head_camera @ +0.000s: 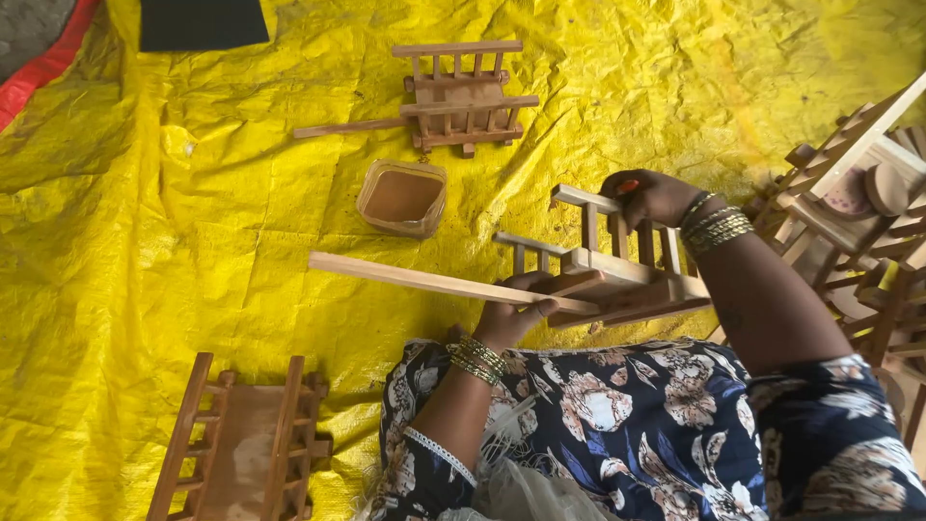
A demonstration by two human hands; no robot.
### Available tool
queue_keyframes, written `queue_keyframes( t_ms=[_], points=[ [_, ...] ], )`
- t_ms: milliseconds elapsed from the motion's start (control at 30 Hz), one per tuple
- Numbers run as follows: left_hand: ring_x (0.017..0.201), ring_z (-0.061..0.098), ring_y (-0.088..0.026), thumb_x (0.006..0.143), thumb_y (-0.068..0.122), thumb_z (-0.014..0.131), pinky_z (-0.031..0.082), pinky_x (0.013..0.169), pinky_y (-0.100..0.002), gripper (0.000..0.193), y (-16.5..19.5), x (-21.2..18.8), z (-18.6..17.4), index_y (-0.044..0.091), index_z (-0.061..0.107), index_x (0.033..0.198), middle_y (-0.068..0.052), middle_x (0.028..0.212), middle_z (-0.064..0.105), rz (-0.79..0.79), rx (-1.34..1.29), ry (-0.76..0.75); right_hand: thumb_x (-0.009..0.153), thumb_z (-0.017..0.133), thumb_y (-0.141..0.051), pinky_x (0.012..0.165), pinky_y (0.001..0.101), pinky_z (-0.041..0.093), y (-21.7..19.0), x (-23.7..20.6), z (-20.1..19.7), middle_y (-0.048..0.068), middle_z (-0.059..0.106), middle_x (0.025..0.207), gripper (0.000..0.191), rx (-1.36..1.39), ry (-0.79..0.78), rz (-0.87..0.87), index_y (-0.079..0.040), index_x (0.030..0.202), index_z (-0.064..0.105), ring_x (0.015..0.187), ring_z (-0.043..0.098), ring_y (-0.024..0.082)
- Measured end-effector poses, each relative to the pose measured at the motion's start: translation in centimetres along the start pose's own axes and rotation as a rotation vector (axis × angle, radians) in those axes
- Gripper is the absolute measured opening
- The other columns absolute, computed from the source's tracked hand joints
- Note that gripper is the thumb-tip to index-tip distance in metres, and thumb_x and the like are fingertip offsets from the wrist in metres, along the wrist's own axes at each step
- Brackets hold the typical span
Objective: The person sits on a tarp-covered floor and applies a brown stain or paint with a brush to small wooden chairs, holding each chair steady with one hand while brushing its surfaces. They rotate and reposition the chairs to coat different sides and dip the brush into a plastic container of stain.
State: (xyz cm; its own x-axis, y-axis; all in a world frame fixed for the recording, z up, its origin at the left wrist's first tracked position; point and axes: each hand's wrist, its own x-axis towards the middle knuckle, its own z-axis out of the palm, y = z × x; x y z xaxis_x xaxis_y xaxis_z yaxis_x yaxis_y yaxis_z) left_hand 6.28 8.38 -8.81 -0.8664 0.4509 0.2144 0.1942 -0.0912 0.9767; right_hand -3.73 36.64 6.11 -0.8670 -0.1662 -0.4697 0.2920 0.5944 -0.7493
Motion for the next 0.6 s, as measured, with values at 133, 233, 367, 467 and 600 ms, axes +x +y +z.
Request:
queue_keyframes(
  t_ms=[133, 233, 367, 467, 600],
  points=[
    [0.094, 0.074, -0.014, 0.087, 0.055, 0.075, 0.061, 0.084, -0.03, 0.061, 0.0, -0.4, 1.4, 0.01, 0.069, 0.128, -0.005, 0.104, 0.077, 0.12, 0.116, -0.079, 0.061, 0.069, 0.003, 0.072, 0.0405, 0.05, 0.1, 1.6, 0.8, 0.013, 0.067, 0.099, 0.057, 0.001, -0.084, -0.047, -0.002, 0.118, 0.067, 0.084, 0.058, 0.024],
    [0.09, 0.075, -0.013, 0.09, 0.05, 0.073, 0.062, 0.081, -0.029, 0.054, 0.2, -0.8, 2.9, 0.01, 0.07, 0.126, -0.006, 0.101, 0.078, -0.006, 0.103, -0.068, 0.063, 0.077, 0.0, 0.074, 0.0358, 0.052, 0.5, 3.2, 1.4, 0.011, 0.067, 0.096, 0.049, -0.141, -0.12, -0.198, -0.002, 0.111, 0.066, 0.086, 0.06, 0.018],
    [0.089, 0.073, -0.011, 0.089, 0.041, 0.074, 0.06, 0.081, -0.028, 0.053, 0.2, -1.0, 4.4, 0.008, 0.063, 0.129, -0.005, 0.099, 0.077, -0.232, -0.224, 0.039, 0.078, 0.08, -0.012, 0.073, 0.0347, 0.058, -0.8, 5.1, 0.5, 0.007, 0.073, 0.092, 0.036, -0.137, -0.029, -0.196, -0.004, 0.108, 0.063, 0.082, 0.069, 0.016],
    [0.081, 0.066, -0.011, 0.096, 0.036, 0.072, 0.054, 0.073, -0.029, 0.038, -0.1, -0.8, 5.7, 0.003, 0.069, 0.114, -0.003, 0.089, 0.072, -0.126, -0.202, 0.185, 0.099, 0.07, -0.018, 0.076, 0.0377, 0.055, -3.2, 6.0, -0.7, 0.01, 0.075, 0.091, 0.024, -0.316, 0.087, -0.236, 0.001, 0.113, 0.067, 0.085, 0.072, 0.017],
    [0.076, 0.059, -0.01, 0.097, 0.033, 0.073, 0.05, 0.07, -0.031, 0.03, -0.5, -0.6, 6.9, 0.003, 0.067, 0.099, -0.001, 0.083, 0.066, -0.294, -0.448, 0.299, 0.103, 0.065, -0.026, 0.079, 0.0346, 0.055, -7.8, 6.5, 2.7, 0.01, 0.071, 0.096, 0.037, -0.334, 0.1, -0.447, -0.007, 0.134, 0.062, 0.087, 0.069, 0.019]
  ],
)
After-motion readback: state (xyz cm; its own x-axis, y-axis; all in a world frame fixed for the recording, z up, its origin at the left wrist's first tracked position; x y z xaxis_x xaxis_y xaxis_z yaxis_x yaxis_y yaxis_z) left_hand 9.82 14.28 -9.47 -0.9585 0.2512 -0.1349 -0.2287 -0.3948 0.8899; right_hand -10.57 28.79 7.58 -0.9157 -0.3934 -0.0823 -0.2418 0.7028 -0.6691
